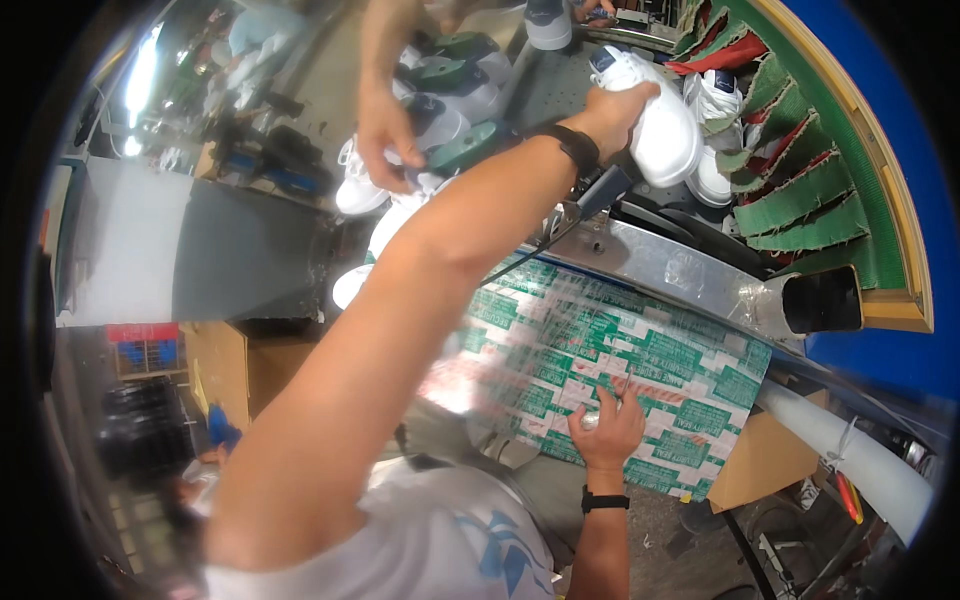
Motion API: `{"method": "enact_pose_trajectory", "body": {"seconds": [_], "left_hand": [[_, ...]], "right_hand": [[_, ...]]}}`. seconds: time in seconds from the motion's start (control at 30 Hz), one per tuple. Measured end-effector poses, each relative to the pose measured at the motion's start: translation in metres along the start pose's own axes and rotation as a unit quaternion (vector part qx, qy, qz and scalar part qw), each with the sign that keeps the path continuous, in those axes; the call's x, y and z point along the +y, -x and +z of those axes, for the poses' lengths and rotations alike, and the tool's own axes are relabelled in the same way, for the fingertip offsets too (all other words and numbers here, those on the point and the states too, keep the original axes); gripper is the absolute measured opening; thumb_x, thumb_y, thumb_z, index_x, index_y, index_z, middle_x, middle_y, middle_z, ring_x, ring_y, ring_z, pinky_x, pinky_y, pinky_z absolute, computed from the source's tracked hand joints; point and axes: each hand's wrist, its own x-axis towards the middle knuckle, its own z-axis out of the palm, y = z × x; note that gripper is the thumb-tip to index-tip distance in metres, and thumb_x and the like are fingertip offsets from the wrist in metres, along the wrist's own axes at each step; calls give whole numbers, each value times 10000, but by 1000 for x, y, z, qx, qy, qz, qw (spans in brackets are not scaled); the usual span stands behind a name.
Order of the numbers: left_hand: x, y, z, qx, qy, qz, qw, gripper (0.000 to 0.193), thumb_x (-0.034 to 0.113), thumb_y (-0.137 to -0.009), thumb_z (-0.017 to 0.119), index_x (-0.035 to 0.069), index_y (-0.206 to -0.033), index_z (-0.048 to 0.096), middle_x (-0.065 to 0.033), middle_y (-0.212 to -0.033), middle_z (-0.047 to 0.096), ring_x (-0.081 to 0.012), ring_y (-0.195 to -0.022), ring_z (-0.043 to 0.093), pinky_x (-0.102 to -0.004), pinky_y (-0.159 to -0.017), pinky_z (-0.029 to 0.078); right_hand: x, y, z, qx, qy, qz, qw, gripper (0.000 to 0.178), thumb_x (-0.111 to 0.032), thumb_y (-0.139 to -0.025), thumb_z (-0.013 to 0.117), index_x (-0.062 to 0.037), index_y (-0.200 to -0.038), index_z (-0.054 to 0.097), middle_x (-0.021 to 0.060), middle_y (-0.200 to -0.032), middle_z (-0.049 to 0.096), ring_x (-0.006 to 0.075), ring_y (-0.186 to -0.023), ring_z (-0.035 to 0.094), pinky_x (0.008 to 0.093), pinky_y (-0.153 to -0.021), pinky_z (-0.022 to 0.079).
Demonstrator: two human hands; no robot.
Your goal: Apply adhesive or primer to the upper and sole of shoes during the manufacturing process.
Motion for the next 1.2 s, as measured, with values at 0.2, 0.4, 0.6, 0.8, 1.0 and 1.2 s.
{"method": "enact_pose_trajectory", "body": {"seconds": [0.2,0.4,0.6,0.8,1.0,1.2], "left_hand": [[34,123,3,-118,153,-20,981,395,105,-972,825,-18,-1332,715,-153,-1206,802,-264,-1025,804,-409,-920,662],[30,302,-78,-188,-64,0,980,737,207,-895,916,1,-1515,573,-97,-1363,727,-186,-1199,704,-360,-1045,575],[-16,419,-156,-98,-253,21,962,925,248,-781,974,10,-1565,544,-166,-1329,748,-247,-1228,721,-379,-1082,544],[-87,441,-189,-6,-377,77,923,904,273,-855,910,15,-1595,459,-294,-1452,647,-471,-1326,653,-489,-1101,536],[79,485,-165,-107,-177,388,898,492,100,-916,798,-20,-1378,679,-150,-1175,744,-362,-1036,718,-449,-891,575],[169,565,-154,-306,-119,479,814,95,149,-954,789,102,-905,721,2,-932,714,-206,-951,733,-285,-852,612]], "right_hand": [[-4,-4,-3,14,-1,-16,1000,455,-250,-749,835,-87,-1173,796,195,-1216,671,414,-1057,700,517,-878,593],[6,8,5,62,17,-63,996,532,-317,-815,856,-24,-1243,739,244,-1232,680,452,-1063,707,540,-883,592],[-5,1,4,46,31,-24,998,413,-298,-796,864,-72,-1134,786,200,-1275,732,426,-1134,721,514,-929,591],[-5,-4,7,24,26,-22,999,367,-259,-806,800,-85,-1128,788,185,-1234,714,415,-1142,707,513,-937,594],[2,4,7,78,18,-57,995,353,-251,-797,823,-95,-1112,796,162,-1213,717,393,-1118,712,493,-928,601],[-7,2,9,54,32,-47,997,344,-244,-798,832,-107,-1112,802,156,-1181,725,385,-1122,719,492,-936,601]]}}
